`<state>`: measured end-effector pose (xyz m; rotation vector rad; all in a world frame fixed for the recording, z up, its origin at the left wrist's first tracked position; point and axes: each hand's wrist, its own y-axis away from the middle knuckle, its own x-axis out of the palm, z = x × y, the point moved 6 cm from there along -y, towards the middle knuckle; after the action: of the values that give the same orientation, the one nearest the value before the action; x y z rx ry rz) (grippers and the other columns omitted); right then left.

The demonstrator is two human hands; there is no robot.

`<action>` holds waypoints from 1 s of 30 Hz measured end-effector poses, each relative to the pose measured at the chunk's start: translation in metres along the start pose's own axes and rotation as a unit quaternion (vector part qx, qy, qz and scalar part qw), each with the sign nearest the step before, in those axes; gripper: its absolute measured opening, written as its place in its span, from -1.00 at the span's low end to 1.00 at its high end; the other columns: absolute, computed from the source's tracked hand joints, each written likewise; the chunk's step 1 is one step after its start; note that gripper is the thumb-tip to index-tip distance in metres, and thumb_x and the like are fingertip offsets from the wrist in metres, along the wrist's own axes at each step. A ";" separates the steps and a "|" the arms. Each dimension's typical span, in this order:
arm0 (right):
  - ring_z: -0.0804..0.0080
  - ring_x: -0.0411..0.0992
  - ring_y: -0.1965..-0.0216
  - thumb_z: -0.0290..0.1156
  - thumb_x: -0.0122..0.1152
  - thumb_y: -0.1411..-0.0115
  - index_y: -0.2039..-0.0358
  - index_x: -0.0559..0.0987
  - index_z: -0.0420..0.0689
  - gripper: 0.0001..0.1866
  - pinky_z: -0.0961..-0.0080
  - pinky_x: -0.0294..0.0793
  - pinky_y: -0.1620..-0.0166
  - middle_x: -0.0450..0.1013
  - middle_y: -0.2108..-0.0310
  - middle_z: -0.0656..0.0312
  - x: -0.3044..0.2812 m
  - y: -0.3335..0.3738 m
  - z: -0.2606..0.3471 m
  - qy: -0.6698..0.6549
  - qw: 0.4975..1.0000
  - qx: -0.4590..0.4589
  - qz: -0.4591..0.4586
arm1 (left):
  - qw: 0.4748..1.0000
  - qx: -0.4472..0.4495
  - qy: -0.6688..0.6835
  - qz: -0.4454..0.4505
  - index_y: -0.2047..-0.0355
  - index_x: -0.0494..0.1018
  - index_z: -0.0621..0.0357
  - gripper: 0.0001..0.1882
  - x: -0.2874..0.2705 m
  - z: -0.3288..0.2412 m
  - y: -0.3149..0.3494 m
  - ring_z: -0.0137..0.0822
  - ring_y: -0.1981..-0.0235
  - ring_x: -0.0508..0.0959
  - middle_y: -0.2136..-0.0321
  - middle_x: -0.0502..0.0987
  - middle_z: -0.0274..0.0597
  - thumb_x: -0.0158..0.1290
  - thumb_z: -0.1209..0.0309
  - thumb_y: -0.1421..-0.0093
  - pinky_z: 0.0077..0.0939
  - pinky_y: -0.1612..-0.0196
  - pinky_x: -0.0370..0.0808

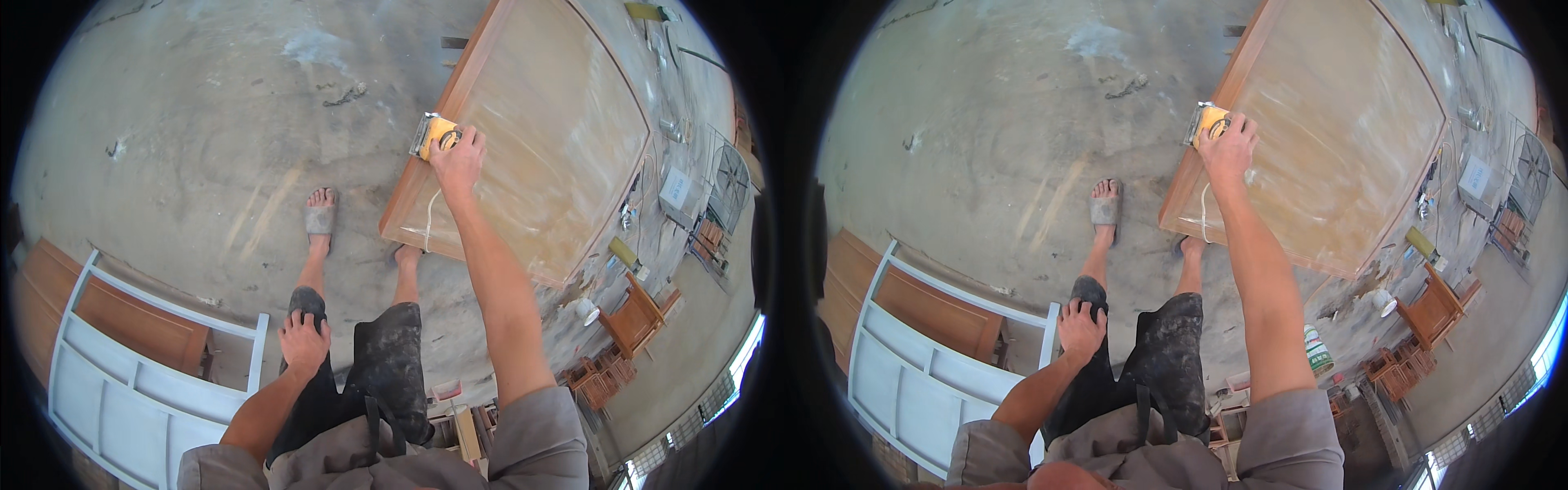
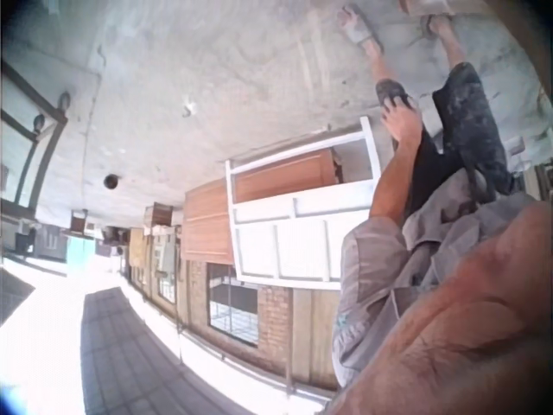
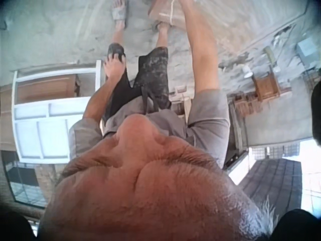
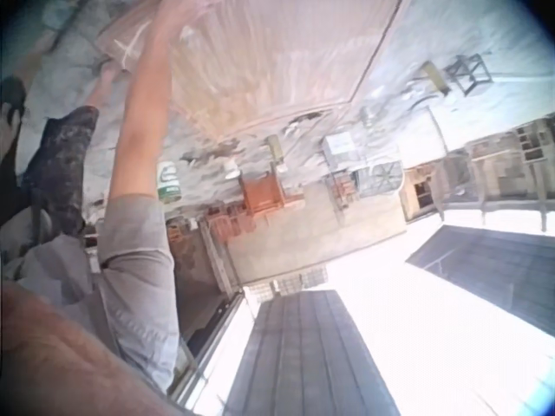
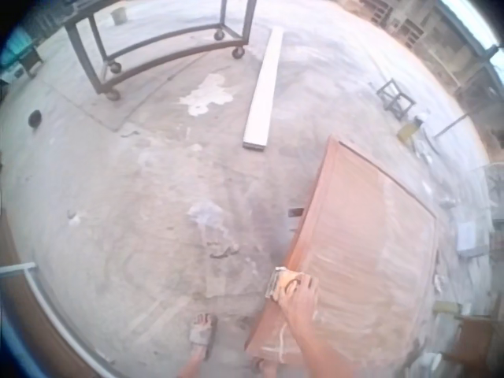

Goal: The person uses an electric sander to smooth the surface of a large wooden door lying flat on the floor. They move the sander systematically across the door's surface and along its edges, occasionally repositioning their body to reach different areas.

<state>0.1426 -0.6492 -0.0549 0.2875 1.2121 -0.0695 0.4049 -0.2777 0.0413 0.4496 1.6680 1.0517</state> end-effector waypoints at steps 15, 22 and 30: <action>-0.10 0.32 -0.09 -0.25 0.44 -0.11 0.02 0.46 -0.13 -0.51 -0.04 0.45 -0.11 0.33 -0.03 -0.01 0.033 0.236 -0.023 0.030 0.994 -0.002 0.101 | 0.999 0.016 -0.027 0.021 0.11 0.60 0.14 -0.58 -0.013 0.000 -0.008 -0.02 -0.13 0.47 -0.09 0.51 -0.06 0.04 0.06 -0.30 -0.04 -0.11 0.39; -0.10 0.33 -0.08 -0.27 0.47 -0.06 0.02 0.46 -0.09 -0.49 0.00 0.48 -0.08 0.34 -0.03 0.01 0.020 0.158 -0.024 -0.010 0.999 0.025 0.037 | 0.999 0.012 -0.030 0.029 0.11 0.59 0.14 -0.58 -0.008 0.000 -0.011 -0.01 -0.15 0.45 -0.10 0.51 -0.06 0.04 0.06 -0.30 -0.01 -0.12 0.37; -0.13 0.37 -0.07 -0.26 0.49 -0.03 0.00 0.45 -0.09 -0.44 -0.01 0.52 -0.04 0.35 -0.03 0.02 -0.008 -0.006 -0.008 0.013 1.000 0.018 0.003 | 0.999 0.002 -0.021 0.039 0.10 0.60 0.14 -0.59 -0.011 -0.002 -0.013 -0.02 -0.14 0.45 -0.11 0.50 -0.06 0.05 0.06 -0.30 0.01 -0.13 0.37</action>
<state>0.1316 -0.6542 -0.0516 0.3248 1.2364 -0.0831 0.4099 -0.2932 0.0370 0.5403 1.6277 1.0895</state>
